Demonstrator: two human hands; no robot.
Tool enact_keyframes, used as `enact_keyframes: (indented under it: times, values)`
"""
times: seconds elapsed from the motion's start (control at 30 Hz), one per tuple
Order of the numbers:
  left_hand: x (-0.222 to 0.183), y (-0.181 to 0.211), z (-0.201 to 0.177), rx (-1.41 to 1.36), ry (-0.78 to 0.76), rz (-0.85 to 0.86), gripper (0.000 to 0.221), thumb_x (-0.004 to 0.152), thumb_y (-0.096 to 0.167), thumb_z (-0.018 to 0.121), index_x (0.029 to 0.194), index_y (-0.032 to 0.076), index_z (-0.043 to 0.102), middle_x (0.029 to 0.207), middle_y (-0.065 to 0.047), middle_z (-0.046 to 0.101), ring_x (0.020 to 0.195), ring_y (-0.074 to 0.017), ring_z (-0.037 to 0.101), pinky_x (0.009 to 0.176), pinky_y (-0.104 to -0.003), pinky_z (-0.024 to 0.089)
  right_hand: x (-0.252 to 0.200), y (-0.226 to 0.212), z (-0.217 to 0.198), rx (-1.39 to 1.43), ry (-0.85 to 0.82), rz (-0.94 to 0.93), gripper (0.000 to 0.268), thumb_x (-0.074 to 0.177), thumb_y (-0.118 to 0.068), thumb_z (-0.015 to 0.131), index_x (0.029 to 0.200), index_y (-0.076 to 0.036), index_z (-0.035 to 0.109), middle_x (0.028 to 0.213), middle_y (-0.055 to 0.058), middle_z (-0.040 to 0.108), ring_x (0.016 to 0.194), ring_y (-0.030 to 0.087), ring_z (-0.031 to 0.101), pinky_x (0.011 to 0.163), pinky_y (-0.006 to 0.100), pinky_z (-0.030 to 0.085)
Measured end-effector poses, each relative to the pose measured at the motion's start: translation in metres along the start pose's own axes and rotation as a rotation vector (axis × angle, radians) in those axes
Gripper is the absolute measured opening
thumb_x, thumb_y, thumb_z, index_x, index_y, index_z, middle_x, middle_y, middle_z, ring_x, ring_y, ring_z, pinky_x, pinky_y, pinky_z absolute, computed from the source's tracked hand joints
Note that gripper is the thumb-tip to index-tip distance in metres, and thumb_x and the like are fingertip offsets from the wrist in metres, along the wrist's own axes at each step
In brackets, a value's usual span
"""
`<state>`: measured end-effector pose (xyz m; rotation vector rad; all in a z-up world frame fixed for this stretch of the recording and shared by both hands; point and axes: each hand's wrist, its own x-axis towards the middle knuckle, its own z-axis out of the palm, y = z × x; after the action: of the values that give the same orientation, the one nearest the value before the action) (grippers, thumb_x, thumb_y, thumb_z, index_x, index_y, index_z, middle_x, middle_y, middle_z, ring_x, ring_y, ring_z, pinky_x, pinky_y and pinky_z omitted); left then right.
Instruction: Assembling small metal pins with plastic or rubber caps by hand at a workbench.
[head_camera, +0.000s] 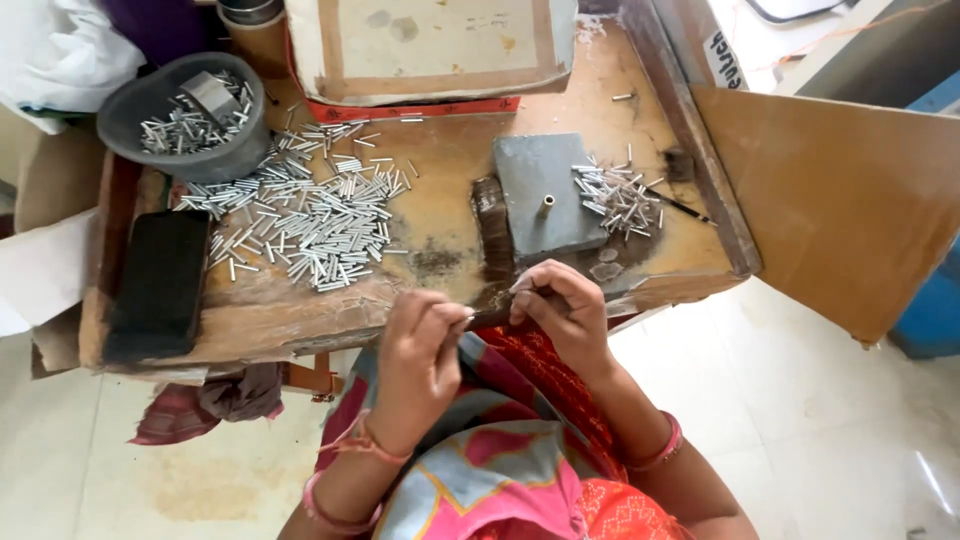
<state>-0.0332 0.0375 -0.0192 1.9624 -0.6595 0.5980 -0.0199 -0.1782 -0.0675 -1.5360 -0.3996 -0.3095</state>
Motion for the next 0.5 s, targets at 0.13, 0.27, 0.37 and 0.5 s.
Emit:
enact_keyframes:
  times: [0.13, 0.27, 0.37, 0.5]
  values:
    - [0.012, 0.007, 0.028, -0.162, 0.049, -0.036, 0.022, 0.082, -0.011, 0.066, 0.099, 0.003, 0.067, 0.097, -0.013, 0.061, 0.088, -0.0306, 0.066, 0.075, -0.037, 0.054, -0.012, 0.004, 0.007, 0.452, 0.018, 0.197, 0.007, 0.1, 0.003, 0.062, 0.106, 0.004, 0.065, 0.094, 0.007, 0.067, 0.081, 0.013, 0.067, 0.073, 0.026, 0.057]
    - [0.013, 0.006, 0.042, -0.414, 0.088, -0.1, 0.024, 0.087, -0.012, 0.067, 0.105, 0.004, 0.068, 0.1, -0.011, 0.065, 0.087, -0.0244, 0.071, 0.072, -0.033, 0.058, -0.014, 0.006, 0.004, 0.803, 0.066, 0.378, 0.01, 0.103, -0.005, 0.06, 0.109, 0.002, 0.063, 0.092, 0.008, 0.068, 0.077, 0.012, 0.066, 0.067, 0.029, 0.057]
    - [0.01, -0.002, 0.045, -0.335, 0.097, -0.032, 0.026, 0.086, -0.01, 0.069, 0.108, 0.005, 0.069, 0.101, -0.011, 0.065, 0.087, -0.0253, 0.069, 0.073, -0.035, 0.057, -0.014, 0.008, 0.006, 0.883, 0.073, 0.441, 0.009, 0.104, -0.008, 0.059, 0.108, 0.0, 0.062, 0.091, 0.007, 0.068, 0.075, 0.012, 0.066, 0.065, 0.027, 0.056]
    - [0.003, -0.012, 0.043, -0.076, 0.099, 0.255, 0.031, 0.084, -0.007, 0.069, 0.113, 0.002, 0.064, 0.108, -0.013, 0.06, 0.098, -0.033, 0.063, 0.085, -0.042, 0.053, -0.022, 0.006, 0.015, 0.871, 0.09, 0.408, 0.009, 0.106, -0.008, 0.059, 0.108, 0.001, 0.061, 0.09, 0.006, 0.067, 0.077, 0.011, 0.066, 0.066, 0.027, 0.057]
